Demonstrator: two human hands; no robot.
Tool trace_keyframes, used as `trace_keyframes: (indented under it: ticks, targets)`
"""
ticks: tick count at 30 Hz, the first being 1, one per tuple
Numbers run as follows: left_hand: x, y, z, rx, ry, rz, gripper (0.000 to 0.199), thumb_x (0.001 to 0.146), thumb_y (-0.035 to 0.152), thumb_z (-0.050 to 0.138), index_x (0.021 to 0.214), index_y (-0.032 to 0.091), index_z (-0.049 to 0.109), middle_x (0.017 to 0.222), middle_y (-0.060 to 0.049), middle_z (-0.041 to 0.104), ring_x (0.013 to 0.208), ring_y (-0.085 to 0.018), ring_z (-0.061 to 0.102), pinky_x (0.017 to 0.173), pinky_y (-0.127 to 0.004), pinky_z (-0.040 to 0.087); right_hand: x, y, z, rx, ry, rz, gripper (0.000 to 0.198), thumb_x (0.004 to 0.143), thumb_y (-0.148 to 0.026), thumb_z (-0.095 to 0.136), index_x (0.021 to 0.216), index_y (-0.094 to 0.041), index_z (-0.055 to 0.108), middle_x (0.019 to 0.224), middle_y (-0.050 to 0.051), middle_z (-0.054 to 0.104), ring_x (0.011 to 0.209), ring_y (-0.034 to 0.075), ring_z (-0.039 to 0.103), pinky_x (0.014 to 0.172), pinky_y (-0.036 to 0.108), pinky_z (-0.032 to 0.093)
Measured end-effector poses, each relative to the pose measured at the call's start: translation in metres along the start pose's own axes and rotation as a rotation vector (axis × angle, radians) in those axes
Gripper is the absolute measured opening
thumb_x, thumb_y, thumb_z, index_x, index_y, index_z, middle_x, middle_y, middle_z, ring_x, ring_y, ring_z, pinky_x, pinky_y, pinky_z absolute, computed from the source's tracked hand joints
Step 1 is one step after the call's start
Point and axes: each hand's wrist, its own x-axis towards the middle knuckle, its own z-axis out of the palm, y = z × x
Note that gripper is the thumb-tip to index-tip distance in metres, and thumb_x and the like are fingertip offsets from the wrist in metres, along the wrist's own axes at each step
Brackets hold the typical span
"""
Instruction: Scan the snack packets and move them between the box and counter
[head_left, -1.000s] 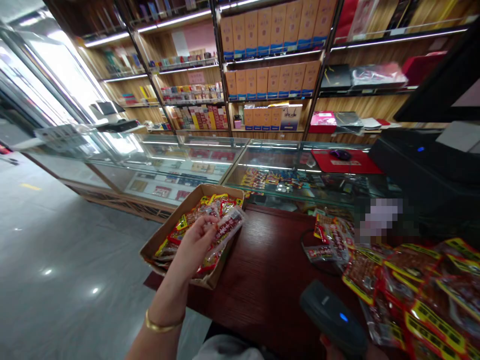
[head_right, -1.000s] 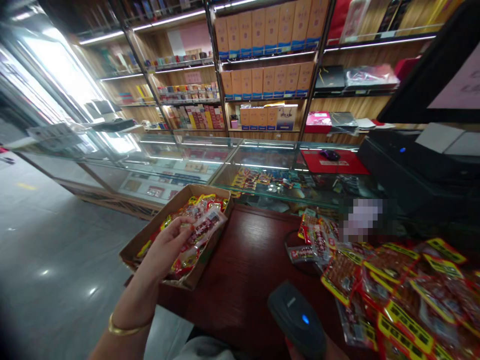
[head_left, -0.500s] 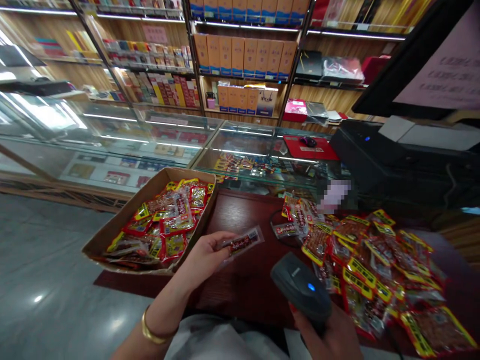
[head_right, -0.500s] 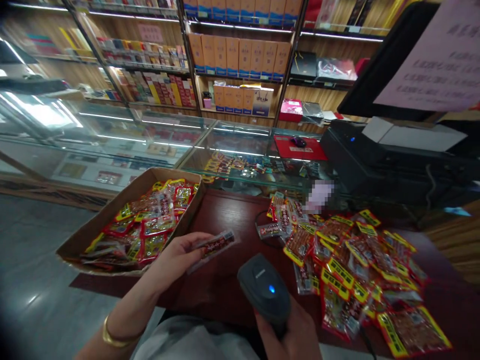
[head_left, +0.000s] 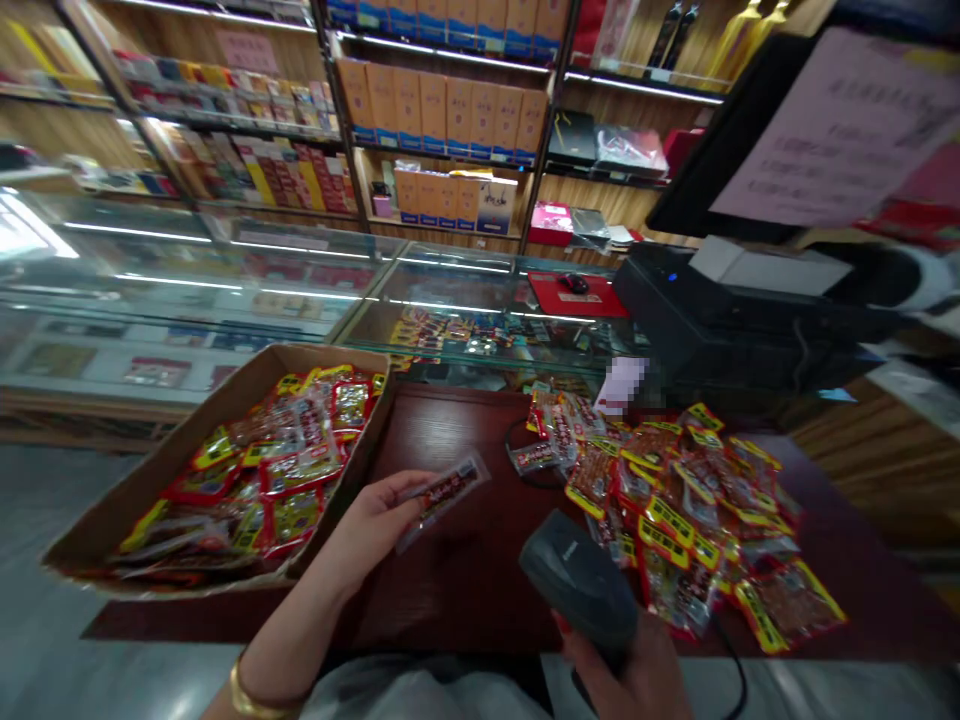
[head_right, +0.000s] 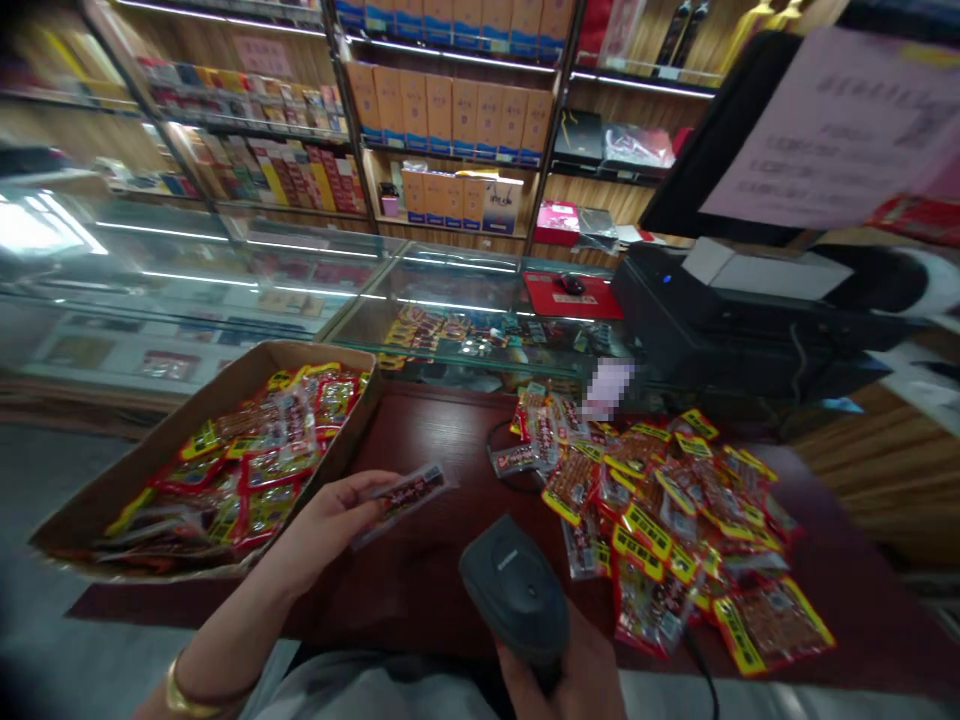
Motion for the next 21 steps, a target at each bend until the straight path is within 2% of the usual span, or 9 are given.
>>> trace_keyframes:
  ticks: [2,4,7,11,15,17,19,21]
  targets:
    - [0.010,-0.001,0.005,-0.034,-0.014,-0.035,0.045,0.070,0.042,0.076,0.107,0.017,0.075,0.095,-0.005,0.080,0.075,-0.019,0.072,0.066,-0.025,0.052,0.005,0.008,0.006,0.120,-0.043,0.104,0.044,0.076,-0.064,0.068,0.070,-0.021,0.074,0.055,0.006,0.068,0.056,0.024,0.066,0.060,0.032,0.054]
    - [0.026,0.001,0.017,-0.055,-0.057,-0.023,0.052,0.069,0.047,0.078,0.111,0.017,0.074,0.099,-0.007,0.080,0.079,-0.021,0.073,0.069,-0.028,0.054,0.015,0.020,0.017,0.286,-0.096,0.232,0.050,0.078,-0.068,0.067,0.074,-0.018,0.072,0.056,0.005,0.068,0.050,0.019,0.061,0.051,0.028,0.049]
    - [0.054,0.011,0.052,-0.027,-0.185,0.065,0.050,0.069,0.046,0.079,0.111,0.018,0.075,0.102,-0.006,0.080,0.083,-0.022,0.073,0.072,-0.029,0.056,0.033,0.042,0.034,0.487,-0.124,0.350,0.059,0.073,-0.074,0.068,0.078,-0.015,0.067,0.059,0.003,0.067,0.041,0.012,0.055,0.042,0.023,0.042]
    - [0.095,0.029,0.130,0.030,-0.455,0.114,0.036,0.074,0.036,0.076,0.104,0.016,0.077,0.090,-0.005,0.080,0.074,-0.019,0.072,0.066,-0.027,0.055,0.044,0.063,0.046,0.632,-0.107,0.396,0.061,0.068,-0.075,0.072,0.079,-0.015,0.063,0.057,-0.002,0.062,0.039,0.010,0.053,0.039,0.021,0.041]
    - [0.137,0.044,0.217,0.087,-0.599,0.076,0.016,0.084,0.027,0.068,0.093,0.016,0.075,0.078,-0.001,0.076,0.069,-0.014,0.069,0.065,-0.025,0.056,0.046,0.068,0.045,0.659,-0.084,0.412,0.062,0.069,-0.073,0.073,0.086,-0.014,0.063,0.059,-0.002,0.063,0.039,0.009,0.055,0.039,0.019,0.040]
    - [0.150,0.049,0.249,0.102,-0.676,0.056,0.017,0.091,0.025,0.064,0.099,0.013,0.072,0.084,-0.003,0.074,0.073,-0.014,0.069,0.070,-0.028,0.057,0.046,0.068,0.044,0.655,-0.072,0.433,0.066,0.066,-0.075,0.073,0.087,-0.013,0.064,0.059,-0.002,0.063,0.038,0.009,0.054,0.038,0.020,0.040]
    - [0.152,0.052,0.264,0.113,-0.729,0.052,0.023,0.095,0.030,0.062,0.111,0.013,0.067,0.100,-0.006,0.072,0.083,-0.016,0.069,0.075,-0.033,0.059,0.044,0.069,0.044,0.649,-0.062,0.441,0.069,0.063,-0.077,0.073,0.087,-0.013,0.064,0.059,-0.002,0.063,0.038,0.009,0.054,0.039,0.020,0.041]
    - [0.142,0.054,0.259,0.131,-0.735,0.071,0.030,0.095,0.032,0.062,0.120,0.015,0.064,0.108,-0.008,0.070,0.089,-0.018,0.069,0.078,-0.036,0.059,0.039,0.071,0.044,0.624,-0.063,0.438,0.068,0.064,-0.077,0.073,0.086,-0.013,0.065,0.060,-0.001,0.064,0.039,0.009,0.054,0.039,0.021,0.041]
